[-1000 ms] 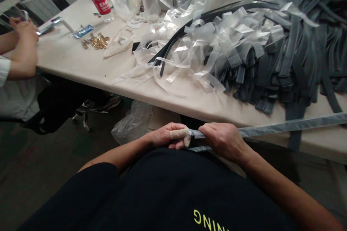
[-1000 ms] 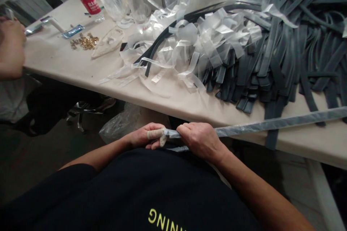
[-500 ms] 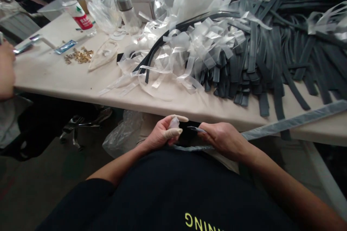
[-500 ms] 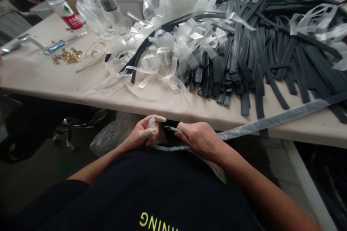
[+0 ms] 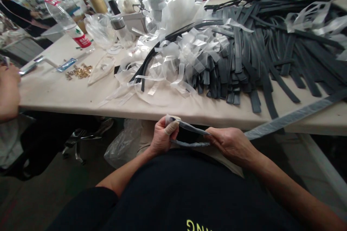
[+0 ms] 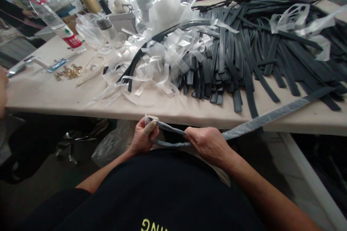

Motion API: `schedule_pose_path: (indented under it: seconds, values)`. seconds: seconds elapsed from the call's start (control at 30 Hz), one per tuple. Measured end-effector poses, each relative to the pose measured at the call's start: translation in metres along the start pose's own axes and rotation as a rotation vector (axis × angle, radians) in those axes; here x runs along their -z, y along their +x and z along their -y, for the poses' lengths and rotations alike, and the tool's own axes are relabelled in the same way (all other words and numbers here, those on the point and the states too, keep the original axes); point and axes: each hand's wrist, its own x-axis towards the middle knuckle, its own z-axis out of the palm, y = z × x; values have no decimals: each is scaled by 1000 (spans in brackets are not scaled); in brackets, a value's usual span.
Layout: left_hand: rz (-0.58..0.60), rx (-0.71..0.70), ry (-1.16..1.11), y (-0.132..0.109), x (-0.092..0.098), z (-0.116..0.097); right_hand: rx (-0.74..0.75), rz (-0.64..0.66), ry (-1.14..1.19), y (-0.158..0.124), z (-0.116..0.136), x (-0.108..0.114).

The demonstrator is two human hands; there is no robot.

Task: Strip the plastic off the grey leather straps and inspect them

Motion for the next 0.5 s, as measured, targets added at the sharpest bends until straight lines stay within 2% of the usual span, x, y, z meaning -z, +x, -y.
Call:
schedule_pose_path:
  seconds: [0.2, 0.37, 0.5]
  values:
    - [33, 109, 49, -3, -10, 13, 95, -97, 34, 8, 11, -2]
    - [186, 203, 219, -4, -5, 24, 115, -147, 1, 12, 11, -13]
    - [204, 234, 326, -5, -2, 33, 108, -92, -77, 14, 17, -21]
